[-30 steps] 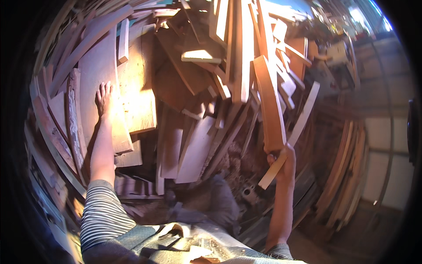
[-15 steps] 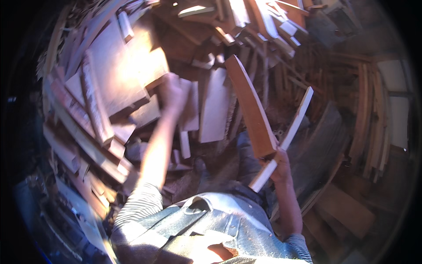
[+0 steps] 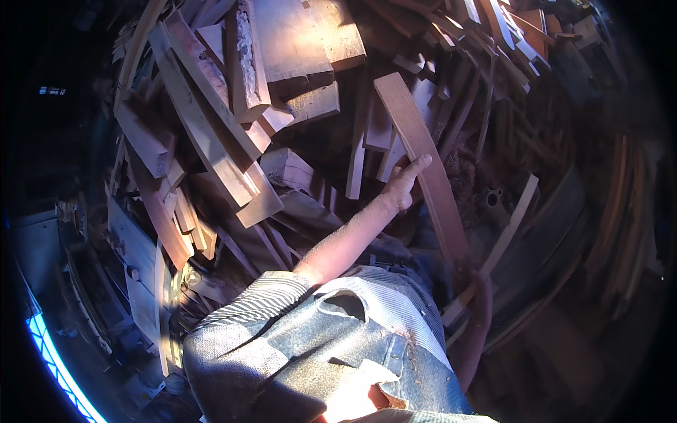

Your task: The person sorts through a large pile of wood planks by hand, picking up individual pieces, turning them over, and placing them onto a woodworking machine.

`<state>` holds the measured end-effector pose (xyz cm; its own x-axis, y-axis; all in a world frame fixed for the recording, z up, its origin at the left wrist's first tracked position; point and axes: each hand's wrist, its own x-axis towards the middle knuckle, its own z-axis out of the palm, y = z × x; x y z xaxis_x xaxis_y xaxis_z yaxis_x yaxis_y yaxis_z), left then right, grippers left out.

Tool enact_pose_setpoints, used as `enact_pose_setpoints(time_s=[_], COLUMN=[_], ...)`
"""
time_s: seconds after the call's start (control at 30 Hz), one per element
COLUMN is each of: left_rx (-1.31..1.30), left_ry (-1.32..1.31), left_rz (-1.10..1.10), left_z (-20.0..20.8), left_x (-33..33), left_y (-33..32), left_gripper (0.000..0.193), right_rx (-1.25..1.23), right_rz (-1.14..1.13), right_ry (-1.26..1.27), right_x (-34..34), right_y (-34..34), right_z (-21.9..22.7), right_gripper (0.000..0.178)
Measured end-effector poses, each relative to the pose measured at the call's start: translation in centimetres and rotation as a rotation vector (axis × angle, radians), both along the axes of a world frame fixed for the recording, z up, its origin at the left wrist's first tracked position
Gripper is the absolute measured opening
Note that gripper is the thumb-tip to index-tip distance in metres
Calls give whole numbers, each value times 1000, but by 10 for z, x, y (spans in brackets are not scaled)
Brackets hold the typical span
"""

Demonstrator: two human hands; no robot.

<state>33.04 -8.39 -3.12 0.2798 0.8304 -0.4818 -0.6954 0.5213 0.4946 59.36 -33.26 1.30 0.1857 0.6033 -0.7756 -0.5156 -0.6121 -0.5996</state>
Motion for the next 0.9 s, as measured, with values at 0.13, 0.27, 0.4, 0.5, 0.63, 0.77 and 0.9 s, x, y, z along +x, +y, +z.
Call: enact_pose_setpoints(time_s=[0.13, 0.27, 0.4, 0.5, 0.63, 0.77, 0.9], left_rx=[112, 162, 177, 178, 127, -3, -138], left_ry=[136, 171, 212, 217, 171, 142, 27], left_rz=[2, -15, -37, -70, -96, -219, -357], left_z=[-7, -16, -26, -35, -42, -47, -56], left_x=[-15, -22, -16, -12, -7, 2, 10], left_y=[-35, -58, -81, -97, -119, -147, -184], left_gripper=[54, 52, 53, 55, 55, 51, 52], right_rx=[-53, -126, -150, -159, -156, -141, -167], right_rz=[-105, -144, -97, -110, -151, -143, -133], right_ry=[-171, -254, -347, -376, -336, -370, -455], right_x=[-19, -30, -18, -21, -35, -41, -57], right_y=[-67, -108, -152, -171, -184, -231, -300], right_z=[15, 28, 11, 6, 1, -12, -30], right_gripper=[38, 36, 38, 42, 41, 39, 39])
